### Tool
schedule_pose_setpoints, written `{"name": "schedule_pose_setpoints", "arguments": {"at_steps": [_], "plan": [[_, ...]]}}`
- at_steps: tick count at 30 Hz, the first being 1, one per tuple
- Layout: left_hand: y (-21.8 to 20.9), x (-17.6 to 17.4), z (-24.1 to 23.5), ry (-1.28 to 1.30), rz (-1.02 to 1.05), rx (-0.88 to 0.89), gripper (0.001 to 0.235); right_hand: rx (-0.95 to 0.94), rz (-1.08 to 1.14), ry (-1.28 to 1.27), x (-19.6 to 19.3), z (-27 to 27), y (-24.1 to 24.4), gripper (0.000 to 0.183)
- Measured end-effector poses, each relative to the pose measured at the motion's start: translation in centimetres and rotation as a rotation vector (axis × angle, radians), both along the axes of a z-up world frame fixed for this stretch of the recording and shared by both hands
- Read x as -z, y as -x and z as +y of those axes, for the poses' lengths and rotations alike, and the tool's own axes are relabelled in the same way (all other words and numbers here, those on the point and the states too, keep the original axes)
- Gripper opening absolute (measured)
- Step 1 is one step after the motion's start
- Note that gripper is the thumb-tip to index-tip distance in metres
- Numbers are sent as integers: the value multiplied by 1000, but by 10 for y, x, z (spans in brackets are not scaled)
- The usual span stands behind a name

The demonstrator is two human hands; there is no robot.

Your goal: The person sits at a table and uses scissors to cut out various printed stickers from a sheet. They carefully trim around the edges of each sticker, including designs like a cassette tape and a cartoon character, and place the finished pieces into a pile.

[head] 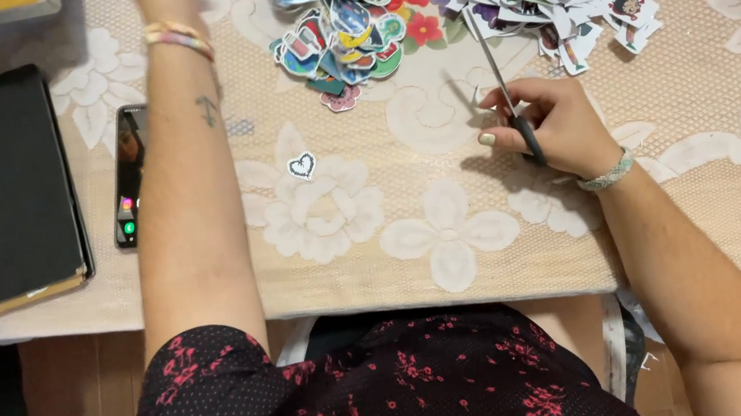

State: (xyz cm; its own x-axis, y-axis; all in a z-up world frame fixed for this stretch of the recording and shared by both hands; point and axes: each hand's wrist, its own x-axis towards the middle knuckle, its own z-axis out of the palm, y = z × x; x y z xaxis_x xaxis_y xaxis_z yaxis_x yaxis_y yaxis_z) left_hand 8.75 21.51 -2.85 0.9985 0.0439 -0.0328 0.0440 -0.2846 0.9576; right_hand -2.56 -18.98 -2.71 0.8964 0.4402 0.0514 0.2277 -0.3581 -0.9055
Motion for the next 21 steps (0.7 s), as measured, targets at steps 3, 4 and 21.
{"name": "schedule_pose_setpoints", "arguments": {"at_steps": [3, 4, 21], "plan": [[-40, 37, 3, 136, -139, -260, 7, 51, 94, -65, -3, -3, -1, 43], [-53, 47, 7, 214, -232, -427, 8, 41, 105, -65, -8, 0, -2, 44], [118, -10, -181, 499, 46, 149, 23, -125, 147, 191, -50, 11, 9, 58]]}}
